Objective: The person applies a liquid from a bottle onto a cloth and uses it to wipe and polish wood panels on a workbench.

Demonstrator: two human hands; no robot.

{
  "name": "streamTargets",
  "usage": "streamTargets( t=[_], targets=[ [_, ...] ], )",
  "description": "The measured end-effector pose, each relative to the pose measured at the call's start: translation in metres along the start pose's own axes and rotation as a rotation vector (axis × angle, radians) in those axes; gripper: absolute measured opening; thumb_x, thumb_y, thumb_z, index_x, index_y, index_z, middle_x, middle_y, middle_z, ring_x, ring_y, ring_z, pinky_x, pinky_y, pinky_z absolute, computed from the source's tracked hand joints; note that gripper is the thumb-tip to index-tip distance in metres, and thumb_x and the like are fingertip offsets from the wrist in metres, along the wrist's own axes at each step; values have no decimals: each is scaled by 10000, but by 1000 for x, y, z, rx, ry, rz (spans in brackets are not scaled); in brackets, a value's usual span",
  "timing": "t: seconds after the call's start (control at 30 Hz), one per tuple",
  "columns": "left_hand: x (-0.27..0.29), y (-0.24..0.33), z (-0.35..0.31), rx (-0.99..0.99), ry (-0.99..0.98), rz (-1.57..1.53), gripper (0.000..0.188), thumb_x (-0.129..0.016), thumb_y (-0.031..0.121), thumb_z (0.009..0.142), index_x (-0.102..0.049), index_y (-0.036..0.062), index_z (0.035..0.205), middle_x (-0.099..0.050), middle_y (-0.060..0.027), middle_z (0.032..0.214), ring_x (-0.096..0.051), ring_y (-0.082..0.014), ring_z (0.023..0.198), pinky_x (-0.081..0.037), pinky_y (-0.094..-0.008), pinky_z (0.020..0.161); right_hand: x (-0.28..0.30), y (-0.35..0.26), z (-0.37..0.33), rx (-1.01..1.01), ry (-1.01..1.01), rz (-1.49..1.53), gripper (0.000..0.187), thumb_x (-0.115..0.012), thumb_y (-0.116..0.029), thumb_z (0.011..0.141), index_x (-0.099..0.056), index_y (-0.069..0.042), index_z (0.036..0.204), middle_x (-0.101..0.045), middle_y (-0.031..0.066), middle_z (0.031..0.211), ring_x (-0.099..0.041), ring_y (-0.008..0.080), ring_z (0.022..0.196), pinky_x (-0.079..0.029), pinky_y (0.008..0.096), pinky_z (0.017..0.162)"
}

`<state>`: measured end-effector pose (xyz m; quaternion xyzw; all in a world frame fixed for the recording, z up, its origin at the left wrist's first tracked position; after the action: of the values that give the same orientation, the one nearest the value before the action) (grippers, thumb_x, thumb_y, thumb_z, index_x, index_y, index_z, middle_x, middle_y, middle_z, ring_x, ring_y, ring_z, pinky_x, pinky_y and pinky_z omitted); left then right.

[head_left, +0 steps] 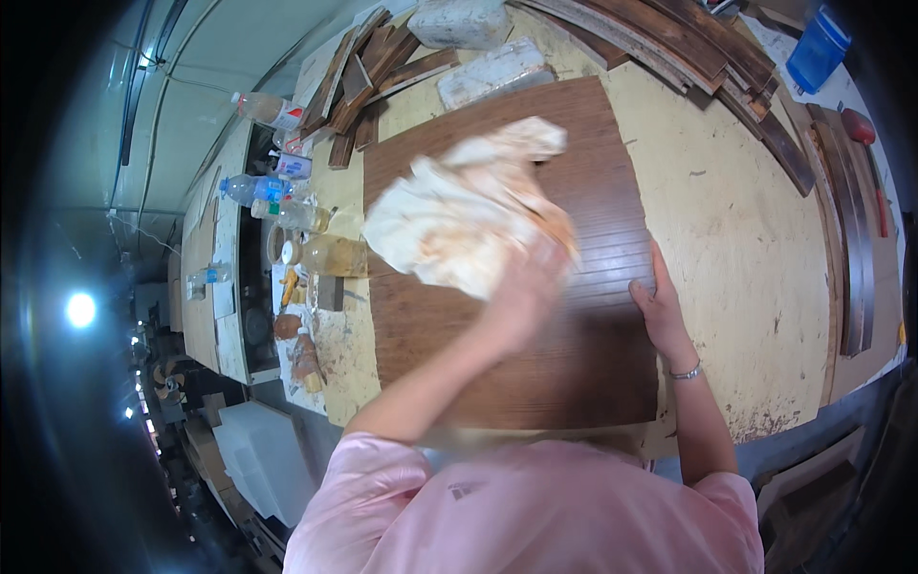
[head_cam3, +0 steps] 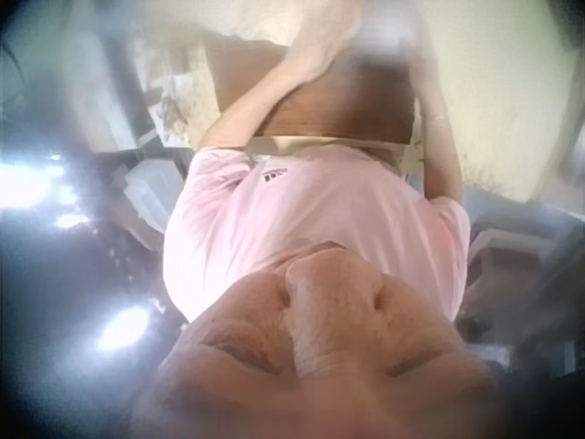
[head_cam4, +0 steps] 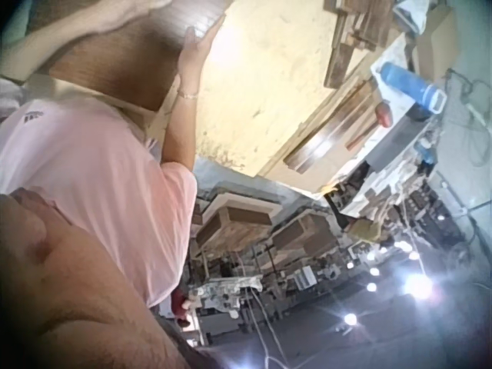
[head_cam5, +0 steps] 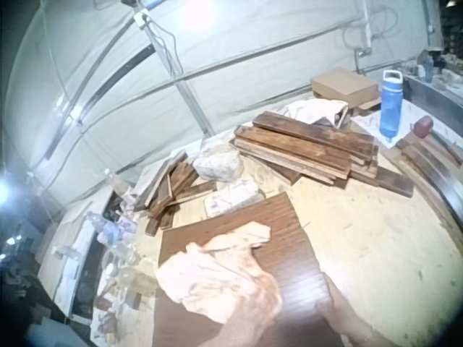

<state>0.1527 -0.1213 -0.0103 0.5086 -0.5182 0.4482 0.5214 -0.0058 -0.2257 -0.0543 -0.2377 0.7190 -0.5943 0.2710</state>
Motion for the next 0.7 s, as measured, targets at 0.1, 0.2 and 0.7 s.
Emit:
streamTargets(
  t=[0.1,0.2,0.7],
  targets=[
    [13,-12,18,148,-186,-606,516,-368,353,1057,-452,2,1424,-458,-261,1440,-436,-391,1345,-324,-429,1145,6,-5,-2,-70,17,-15,728,-514,-28,959,-122,-1,1571,-236,147,1621,-207,239,1499,-198,325,1194],
    [36,-162,26,589,221,-466,544,-324,385,1066,-510,-28,1366,-530,-251,1388,-504,-369,1290,-356,-416,1122,7,-18,8,21,-11,-103,685,-505,-62,975,-165,-13,1569,-236,146,1624,-211,248,1502,-187,333,1203],
    [44,-218,171,533,584,-412,444,-385,368,1040,-578,23,1241,-637,-260,1153,-608,-391,1070,-465,-456,937,41,-29,288,114,58,162,634,-239,-489,1077,-370,-42,1507,-414,175,1525,-360,253,1439,-226,341,1200]
  ],
)
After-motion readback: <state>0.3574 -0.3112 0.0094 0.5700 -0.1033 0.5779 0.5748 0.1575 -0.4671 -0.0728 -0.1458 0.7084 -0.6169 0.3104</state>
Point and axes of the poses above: each hand's wrist, its own z-axis towards the middle knuckle, its own x-axis out of the back of the hand, y = z × x, the point moved 9 cm from there along z, towards the middle knuckle
